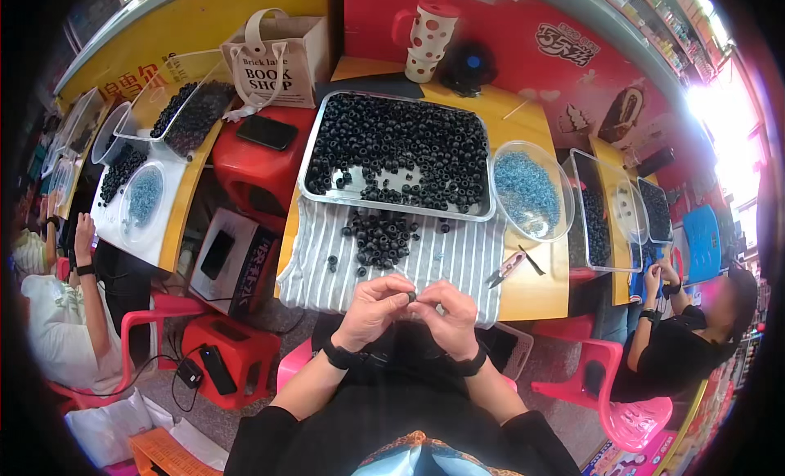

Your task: Manually picking and sorting small black beads from a tray in a workshop environment.

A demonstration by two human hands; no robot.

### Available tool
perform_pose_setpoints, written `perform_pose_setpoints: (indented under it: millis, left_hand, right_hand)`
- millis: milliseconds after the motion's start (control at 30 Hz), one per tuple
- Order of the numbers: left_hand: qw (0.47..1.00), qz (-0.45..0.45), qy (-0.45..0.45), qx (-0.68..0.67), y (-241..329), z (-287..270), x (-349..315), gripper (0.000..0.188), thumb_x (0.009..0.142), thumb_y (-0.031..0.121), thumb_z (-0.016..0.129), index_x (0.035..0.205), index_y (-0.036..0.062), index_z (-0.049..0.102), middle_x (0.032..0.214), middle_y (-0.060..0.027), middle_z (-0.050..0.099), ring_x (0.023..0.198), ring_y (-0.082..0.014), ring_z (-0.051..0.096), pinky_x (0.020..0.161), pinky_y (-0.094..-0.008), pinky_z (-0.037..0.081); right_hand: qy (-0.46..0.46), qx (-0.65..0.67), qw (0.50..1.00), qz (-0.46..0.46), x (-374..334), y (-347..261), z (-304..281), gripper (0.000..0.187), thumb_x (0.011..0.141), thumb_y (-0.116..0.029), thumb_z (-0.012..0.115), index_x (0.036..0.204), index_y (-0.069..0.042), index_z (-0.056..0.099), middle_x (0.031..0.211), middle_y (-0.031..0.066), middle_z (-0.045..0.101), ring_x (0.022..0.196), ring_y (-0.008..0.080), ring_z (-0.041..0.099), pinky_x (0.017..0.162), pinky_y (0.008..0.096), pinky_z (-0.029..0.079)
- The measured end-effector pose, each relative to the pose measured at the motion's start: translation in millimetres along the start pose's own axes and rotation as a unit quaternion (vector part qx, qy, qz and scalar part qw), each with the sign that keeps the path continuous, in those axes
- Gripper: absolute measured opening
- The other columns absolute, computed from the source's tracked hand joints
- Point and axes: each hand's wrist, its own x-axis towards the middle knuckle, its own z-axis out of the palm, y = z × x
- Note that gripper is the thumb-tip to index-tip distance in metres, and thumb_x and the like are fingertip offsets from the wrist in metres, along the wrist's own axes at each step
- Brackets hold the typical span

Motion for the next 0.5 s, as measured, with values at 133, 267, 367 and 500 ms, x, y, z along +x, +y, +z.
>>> perform_pose_setpoints:
  millis: [133, 267, 367, 500]
  left_hand:
    - [1.000, -0.010, 0.002, -0.025, 2, 2, 0, 0.035, 0.086, 0.002, 0.066, 0.120, 0.0030, 0.058, 0.098, -0.0031, 0.060, 0.084, -0.0109, 0.060, 0.071, -0.0240, 0.053]
    - [0.998, -0.055, -0.017, -0.029, 16, 7, 1, 0.051, 0.084, -0.004, 0.065, 0.131, -0.0021, 0.048, 0.093, -0.0030, 0.060, 0.082, -0.0099, 0.061, 0.071, -0.0227, 0.053]
    - [0.995, -0.081, -0.033, -0.047, 18, 4, 1, 0.059, 0.082, -0.005, 0.067, 0.136, -0.0026, 0.043, 0.092, -0.0034, 0.059, 0.078, -0.0098, 0.061, 0.069, -0.0225, 0.053]
    - [0.992, -0.099, -0.065, -0.053, 17, -1, 1, 0.058, 0.080, -0.001, 0.071, 0.132, -0.0038, 0.047, 0.089, -0.0042, 0.060, 0.077, -0.0103, 0.061, 0.068, -0.0232, 0.053]
  right_hand:
    - [-0.056, 0.048, 0.992, 0.102, 7, -12, -9, 0.022, 0.078, -0.003, 0.073, 0.099, -0.003, 0.066, 0.076, 0.0071, 0.063, 0.064, 0.0118, 0.059, 0.056, 0.0239, 0.045]
    - [-0.149, 0.045, 0.986, 0.065, 18, -10, -17, 0.025, 0.077, -0.005, 0.074, 0.101, -0.004, 0.066, 0.076, 0.0070, 0.061, 0.065, 0.0152, 0.059, 0.057, 0.0283, 0.045]
    - [-0.186, 0.030, 0.982, -0.026, 23, -10, -20, 0.028, 0.077, -0.008, 0.074, 0.104, -0.006, 0.065, 0.078, 0.0077, 0.061, 0.066, 0.0206, 0.058, 0.059, 0.0313, 0.045]
    - [-0.226, 0.082, 0.970, -0.023, 23, -10, -20, 0.024, 0.078, -0.007, 0.073, 0.099, -0.006, 0.064, 0.083, 0.0097, 0.062, 0.073, 0.0271, 0.062, 0.063, 0.0341, 0.048]
